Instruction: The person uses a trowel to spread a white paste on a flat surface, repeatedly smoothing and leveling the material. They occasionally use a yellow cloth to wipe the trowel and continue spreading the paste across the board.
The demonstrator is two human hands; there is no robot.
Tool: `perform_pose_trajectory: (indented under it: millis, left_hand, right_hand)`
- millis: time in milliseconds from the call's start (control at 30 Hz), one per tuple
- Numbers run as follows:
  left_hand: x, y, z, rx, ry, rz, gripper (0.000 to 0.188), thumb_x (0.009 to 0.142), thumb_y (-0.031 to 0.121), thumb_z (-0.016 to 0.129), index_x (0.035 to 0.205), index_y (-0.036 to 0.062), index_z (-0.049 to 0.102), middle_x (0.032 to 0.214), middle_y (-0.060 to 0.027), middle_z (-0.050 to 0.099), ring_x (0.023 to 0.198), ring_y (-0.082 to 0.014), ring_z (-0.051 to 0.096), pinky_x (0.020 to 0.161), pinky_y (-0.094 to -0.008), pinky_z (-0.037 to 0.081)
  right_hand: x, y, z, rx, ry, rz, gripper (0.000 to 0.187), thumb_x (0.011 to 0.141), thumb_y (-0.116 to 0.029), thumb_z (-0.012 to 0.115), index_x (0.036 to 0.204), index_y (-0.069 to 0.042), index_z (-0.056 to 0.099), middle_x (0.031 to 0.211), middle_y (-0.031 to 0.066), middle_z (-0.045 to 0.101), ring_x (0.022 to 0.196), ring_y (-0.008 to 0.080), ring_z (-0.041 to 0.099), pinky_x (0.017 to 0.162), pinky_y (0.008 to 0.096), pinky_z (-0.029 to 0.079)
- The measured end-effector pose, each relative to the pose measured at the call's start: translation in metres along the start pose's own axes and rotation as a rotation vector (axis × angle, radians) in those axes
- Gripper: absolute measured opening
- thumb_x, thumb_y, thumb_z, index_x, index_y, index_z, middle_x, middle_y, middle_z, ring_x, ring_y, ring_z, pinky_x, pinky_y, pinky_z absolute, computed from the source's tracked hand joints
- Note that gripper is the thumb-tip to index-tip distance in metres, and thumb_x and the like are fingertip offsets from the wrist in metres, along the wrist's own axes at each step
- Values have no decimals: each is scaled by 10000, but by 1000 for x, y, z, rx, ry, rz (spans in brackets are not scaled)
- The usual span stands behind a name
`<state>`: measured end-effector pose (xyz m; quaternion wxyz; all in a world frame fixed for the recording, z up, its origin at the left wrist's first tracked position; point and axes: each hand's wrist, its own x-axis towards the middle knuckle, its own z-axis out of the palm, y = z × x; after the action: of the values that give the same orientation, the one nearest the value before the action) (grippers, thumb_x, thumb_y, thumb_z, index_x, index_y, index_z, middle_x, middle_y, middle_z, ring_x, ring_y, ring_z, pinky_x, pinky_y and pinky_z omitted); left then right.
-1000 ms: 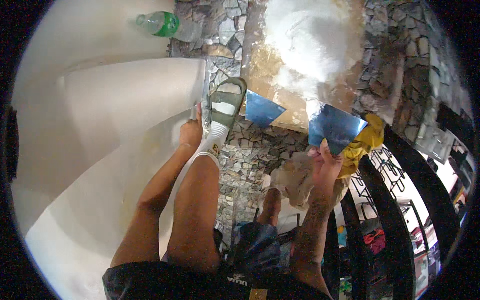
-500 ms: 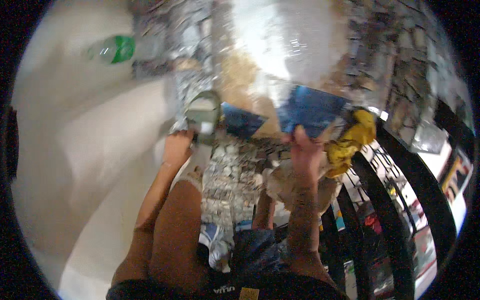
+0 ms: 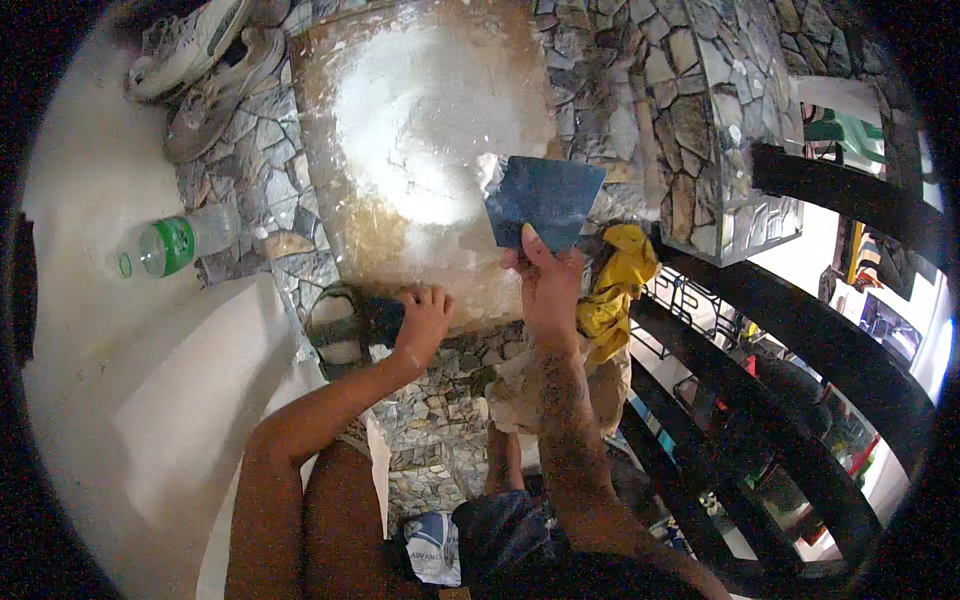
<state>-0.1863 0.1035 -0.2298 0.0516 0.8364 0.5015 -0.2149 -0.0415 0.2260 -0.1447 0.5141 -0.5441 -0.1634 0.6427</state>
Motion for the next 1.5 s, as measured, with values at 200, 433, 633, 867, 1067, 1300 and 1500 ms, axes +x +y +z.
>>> perform_pose_trajectory:
  millis: [200, 433, 633, 867, 1067, 1300, 1500]
  left_hand:
    - [-14, -10, 21, -231, -46, -71, 294, 779, 203, 536, 1056, 111, 498, 948, -93, 467, 916, -254, 454, 721, -462, 399]
    - [-30, 25, 1, -118, -26, -52, 530, 793, 270, 523, 1287, 127, 395, 1200, -157, 400, 1129, -386, 370, 789, -671, 391]
    - [-31, 12, 16, 1, 50, 27, 577, 812, 293, 506, 1341, 184, 303, 1394, -170, 256, 1192, -439, 316, 788, -716, 385]
    - [-10, 22, -42, -443, -297, -188, 442, 800, 186, 497, 1200, -2, 481, 1184, -275, 502, 984, -445, 540, 672, -622, 475]
    - [42, -105, -96, -1020, -25, -297, 201, 698, 106, 617, 885, 36, 634, 803, -221, 617, 751, -330, 620, 676, -421, 491]
    - [62, -166, -134, -1285, 473, -581, 187, 704, 132, 654, 843, 16, 610, 643, -168, 605, 562, -252, 603, 536, -344, 467]
    - [91, -142, -131, -1191, 410, -676, 177, 725, 124, 623, 861, 13, 603, 618, -168, 604, 568, -281, 621, 525, -361, 471]
  right_hand:
    - [9, 8, 2, -12, -8, 14, 129, 860, -88, 564, 979, -45, 587, 854, 27, 610, 645, 125, 564, 557, 278, 471]
    - [13, -6, -16, -34, -23, -23, 169, 862, -61, 565, 1026, -20, 555, 913, 59, 605, 728, 144, 553, 612, 273, 454]
    - [12, 20, -8, -27, -49, 43, 154, 873, -64, 551, 1016, -7, 553, 923, 65, 607, 730, 142, 556, 625, 278, 455]
    - [13, 19, -7, -94, -29, -4, 149, 873, -73, 555, 1000, 3, 563, 912, 68, 607, 736, 138, 558, 616, 282, 462]
    - [19, 5, -5, -775, 89, -176, 203, 797, -167, 665, 882, 9, 611, 808, 52, 632, 656, 143, 580, 622, 313, 471]
    - [31, 48, 23, -905, 104, -255, 161, 791, -114, 641, 838, 36, 603, 731, 116, 623, 629, 151, 576, 575, 291, 450]
    - [28, 43, 59, -1011, 22, -789, 69, 770, -27, 552, 822, 11, 577, 710, 141, 566, 575, 278, 556, 525, 354, 438]
